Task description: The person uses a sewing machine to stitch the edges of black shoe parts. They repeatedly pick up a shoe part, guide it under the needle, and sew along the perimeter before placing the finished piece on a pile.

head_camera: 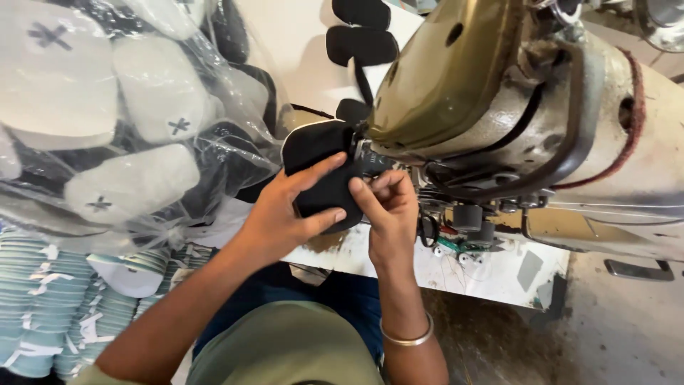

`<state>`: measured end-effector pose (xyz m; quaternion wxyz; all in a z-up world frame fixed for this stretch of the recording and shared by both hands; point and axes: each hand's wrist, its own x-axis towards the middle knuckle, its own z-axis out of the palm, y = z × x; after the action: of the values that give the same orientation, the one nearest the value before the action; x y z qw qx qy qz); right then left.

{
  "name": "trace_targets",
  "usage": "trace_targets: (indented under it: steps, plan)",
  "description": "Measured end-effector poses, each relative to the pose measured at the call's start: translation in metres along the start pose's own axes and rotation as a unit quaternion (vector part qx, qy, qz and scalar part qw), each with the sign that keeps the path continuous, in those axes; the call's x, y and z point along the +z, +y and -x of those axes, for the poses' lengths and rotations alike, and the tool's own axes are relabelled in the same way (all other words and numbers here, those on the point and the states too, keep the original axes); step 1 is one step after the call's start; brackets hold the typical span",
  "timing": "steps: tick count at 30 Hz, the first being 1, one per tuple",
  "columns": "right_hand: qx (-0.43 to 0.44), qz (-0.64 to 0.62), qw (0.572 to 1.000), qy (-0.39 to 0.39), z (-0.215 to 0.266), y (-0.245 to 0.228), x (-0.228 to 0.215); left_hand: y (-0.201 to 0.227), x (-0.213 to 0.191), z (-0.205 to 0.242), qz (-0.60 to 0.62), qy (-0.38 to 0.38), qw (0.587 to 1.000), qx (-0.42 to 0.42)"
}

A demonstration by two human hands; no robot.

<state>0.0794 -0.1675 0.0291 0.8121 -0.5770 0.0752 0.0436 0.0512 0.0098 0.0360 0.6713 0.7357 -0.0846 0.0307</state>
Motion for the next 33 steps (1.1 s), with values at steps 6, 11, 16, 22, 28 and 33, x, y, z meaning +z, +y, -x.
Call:
trace_targets:
  steps: [6,11,16,22,28,33]
  plan:
    - [-0.019,-0.083,0.996,-0.029,0.003,0.027,-0.016,0.007,-0.021,-0.018,0.043,-0.080,0.992,-0.085]
    - [0.004,-0.055,0.998,0.011,0.014,0.022,-0.007,-0.006,-0.023,-0.016,0.112,-0.098,0.987,-0.056]
    - [0.015,-0.083,0.996,-0.014,0.013,0.028,-0.010,-0.007,-0.038,-0.031,0.056,-0.126,0.990,-0.034]
    - [0.021,-0.050,0.998,0.014,0.006,0.016,0.003,0.000,-0.045,-0.056,0.122,-0.163,0.975,-0.094]
    - [0.016,-0.025,0.999,0.036,0.000,0.013,0.008,0.007,-0.051,-0.077,0.069,-0.191,0.976,-0.076]
    - [-0.008,-0.005,0.998,0.056,-0.006,0.016,0.009,0.004,-0.049,-0.086,0.123,-0.181,0.967,-0.128]
